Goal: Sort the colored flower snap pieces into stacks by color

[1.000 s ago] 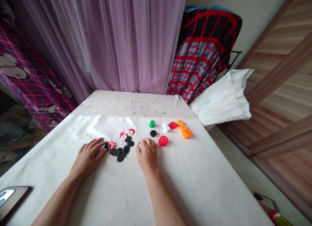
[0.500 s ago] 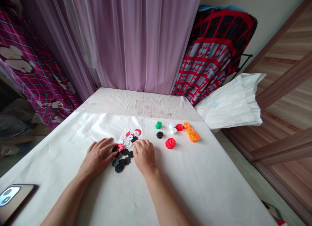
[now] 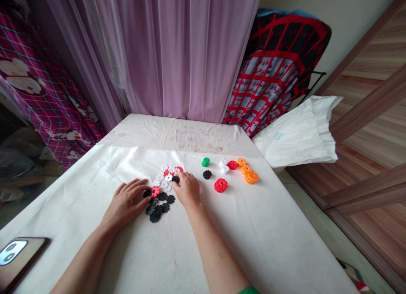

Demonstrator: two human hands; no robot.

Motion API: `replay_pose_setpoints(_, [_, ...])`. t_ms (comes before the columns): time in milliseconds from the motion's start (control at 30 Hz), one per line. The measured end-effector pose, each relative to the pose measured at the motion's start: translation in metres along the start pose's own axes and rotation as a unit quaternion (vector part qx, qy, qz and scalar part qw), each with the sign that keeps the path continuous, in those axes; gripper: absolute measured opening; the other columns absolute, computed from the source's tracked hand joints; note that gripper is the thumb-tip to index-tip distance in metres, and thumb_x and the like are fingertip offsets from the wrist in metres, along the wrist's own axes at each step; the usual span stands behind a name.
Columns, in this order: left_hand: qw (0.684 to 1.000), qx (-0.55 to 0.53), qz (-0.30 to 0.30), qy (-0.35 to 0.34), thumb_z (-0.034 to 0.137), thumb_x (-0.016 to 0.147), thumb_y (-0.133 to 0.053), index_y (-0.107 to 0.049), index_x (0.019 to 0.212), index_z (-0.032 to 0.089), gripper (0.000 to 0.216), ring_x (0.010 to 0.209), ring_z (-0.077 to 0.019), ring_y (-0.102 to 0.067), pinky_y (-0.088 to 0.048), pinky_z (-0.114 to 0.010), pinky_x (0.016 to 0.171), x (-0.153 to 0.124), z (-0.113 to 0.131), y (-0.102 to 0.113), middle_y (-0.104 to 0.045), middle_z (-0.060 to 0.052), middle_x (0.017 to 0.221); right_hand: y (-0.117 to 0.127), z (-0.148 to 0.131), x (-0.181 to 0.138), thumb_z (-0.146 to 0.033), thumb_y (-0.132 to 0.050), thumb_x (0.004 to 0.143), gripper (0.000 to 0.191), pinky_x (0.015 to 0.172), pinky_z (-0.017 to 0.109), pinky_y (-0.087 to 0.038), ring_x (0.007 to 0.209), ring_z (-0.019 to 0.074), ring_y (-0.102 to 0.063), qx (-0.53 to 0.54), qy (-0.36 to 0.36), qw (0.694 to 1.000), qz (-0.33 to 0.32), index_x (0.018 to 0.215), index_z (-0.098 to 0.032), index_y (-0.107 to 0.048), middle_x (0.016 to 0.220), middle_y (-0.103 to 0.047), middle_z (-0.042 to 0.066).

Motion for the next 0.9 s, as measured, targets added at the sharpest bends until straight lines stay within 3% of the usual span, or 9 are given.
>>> replay_pose_setpoints(233, [1.000, -0.002, 0.017, -0.012, 0.054, 0.090, -0.054, -0.073, 0.112, 0.034, 0.036, 0.140, -0.0314, -0.050, -0.029, -0.059, 0.120, 0.000, -0.002, 0.001, -0.064, -0.004, 0.143, 0.001, 0.044, -0.021, -0.015, -0.066, 0.078, 0.024, 0.086, 0.033, -0.054, 0.092, 0.0202, -0.072, 0.127, -0.068, 0.985, 0.093, 0.100, -0.024, -0.070, 0.100, -0.078, 0.002])
replay_pose_setpoints(433, [1.000, 0.002, 0.011, -0.008, 0.056, 0.090, -0.053, -0.073, 0.114, 0.033, 0.038, 0.140, -0.0311, -0.051, -0.029, -0.059, 0.120, 0.000, 0.000, 0.002, -0.064, -0.005, 0.143, 0.007, 0.031, -0.021, -0.017, -0.069, 0.077, 0.025, 0.093, 0.034, -0.050, 0.105, 0.0240, -0.067, 0.073, -0.021, 0.993, 0.092, 0.102, -0.022, -0.069, 0.107, -0.075, 0.007])
replay_pose_setpoints(700, [1.000, 0.005, 0.014, -0.011, 0.058, 0.091, -0.052, -0.073, 0.114, 0.034, 0.040, 0.141, -0.0303, -0.050, -0.028, -0.058, 0.120, -0.001, -0.002, 0.000, -0.064, -0.004, 0.144, 0.004, 0.025, -0.017, -0.019, -0.068, 0.082, 0.018, 0.088, 0.031, -0.048, 0.101, 0.0225, -0.066, 0.040, -0.045, 0.997, 0.049, 0.099, -0.024, -0.071, 0.102, -0.077, 0.003])
replay_pose_setpoints(800, [1.000, 0.003, 0.023, -0.019, 0.058, 0.091, -0.053, -0.073, 0.113, 0.033, 0.039, 0.139, -0.0295, -0.051, -0.028, -0.056, 0.121, -0.001, -0.004, -0.001, -0.065, -0.004, 0.143, 0.022, 0.032, -0.014, -0.020, -0.068, 0.083, 0.020, 0.090, 0.031, -0.047, 0.102, 0.0224, -0.065, 0.036, -0.042, 0.994, 0.089, 0.103, -0.023, -0.071, 0.105, -0.077, 0.004])
replay_pose_setpoints(900, [1.000, 0.001, 0.026, -0.017, 0.059, 0.090, -0.053, -0.074, 0.113, 0.033, 0.040, 0.138, -0.0296, -0.052, -0.028, -0.056, 0.121, -0.001, -0.005, -0.001, -0.065, -0.004, 0.142, 0.059, 0.053, -0.008, -0.023, -0.066, 0.085, 0.022, 0.092, 0.034, -0.045, 0.105, 0.0249, -0.063, -0.005, -0.065, 0.986, 0.156, 0.106, -0.022, -0.071, 0.108, -0.076, 0.007])
Point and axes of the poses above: each hand's wrist, its own x-axis towards the middle knuckle, its own y-axis out of the back of the hand, z = x × y, the point moved 6 cm from there along x, towards the middle knuckle
